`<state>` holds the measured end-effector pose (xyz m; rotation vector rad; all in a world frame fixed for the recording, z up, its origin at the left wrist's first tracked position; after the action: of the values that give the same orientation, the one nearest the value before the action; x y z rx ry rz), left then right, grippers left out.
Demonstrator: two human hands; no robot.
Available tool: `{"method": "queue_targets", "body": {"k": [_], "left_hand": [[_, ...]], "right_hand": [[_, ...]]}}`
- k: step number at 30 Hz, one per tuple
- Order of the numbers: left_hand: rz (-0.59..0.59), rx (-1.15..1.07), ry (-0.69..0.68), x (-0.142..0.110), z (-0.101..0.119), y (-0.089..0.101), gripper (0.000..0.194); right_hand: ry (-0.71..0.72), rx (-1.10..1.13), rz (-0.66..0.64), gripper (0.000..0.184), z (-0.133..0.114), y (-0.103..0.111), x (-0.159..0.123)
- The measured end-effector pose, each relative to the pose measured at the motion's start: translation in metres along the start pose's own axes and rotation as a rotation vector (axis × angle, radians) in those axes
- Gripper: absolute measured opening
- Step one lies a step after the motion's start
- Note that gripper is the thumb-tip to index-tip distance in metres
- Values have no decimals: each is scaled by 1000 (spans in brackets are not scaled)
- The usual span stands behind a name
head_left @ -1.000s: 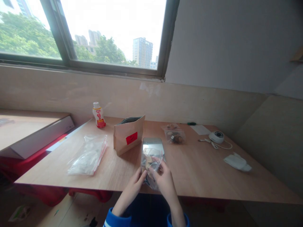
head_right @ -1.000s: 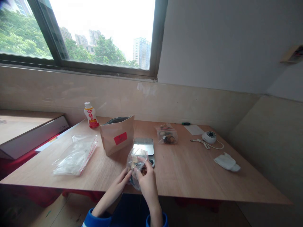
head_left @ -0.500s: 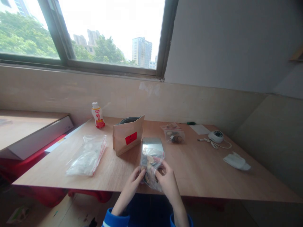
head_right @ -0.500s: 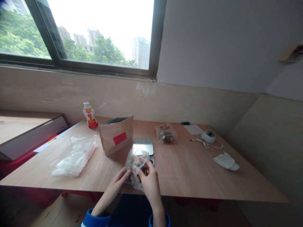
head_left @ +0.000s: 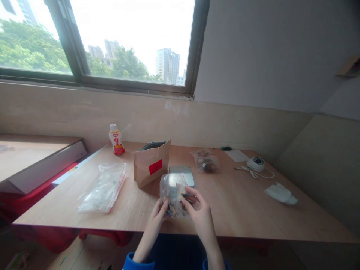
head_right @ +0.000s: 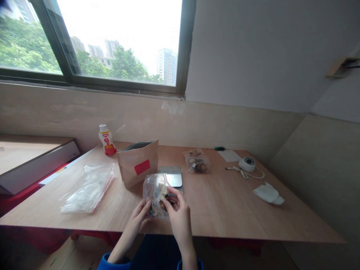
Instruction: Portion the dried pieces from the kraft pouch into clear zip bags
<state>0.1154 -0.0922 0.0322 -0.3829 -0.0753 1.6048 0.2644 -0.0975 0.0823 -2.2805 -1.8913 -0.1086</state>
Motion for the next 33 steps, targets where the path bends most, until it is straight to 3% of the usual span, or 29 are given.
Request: {"method": "queue_targets", "body": {"k": [11, 19, 26, 33], "left_hand": [[-50, -118, 28, -9, 2, -9, 40], [-122, -213, 75, -8, -7, -12, 41], [-23, -267, 106, -8, -5, -11, 48], [-55, -270, 114, -9, 0, -14, 47]], "right_hand": [[66, 0, 2, 35, -3, -1, 0], [157, -152, -85, 34, -6, 4, -2], [240, -238, -1, 31, -14, 10, -4], [266, -204, 64, 31, -11, 11, 0]]}}
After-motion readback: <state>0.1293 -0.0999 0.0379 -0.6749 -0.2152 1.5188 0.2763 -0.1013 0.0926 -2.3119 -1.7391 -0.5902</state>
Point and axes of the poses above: each hand's wrist, its own x-axis towards the middle knuckle, its own y-axis out of the back of the hand, z = x × y, the point moved 2 cm from there along x, towards the middle knuckle, and after that the axes turned 1 degree about z, right-handed, at the moved point
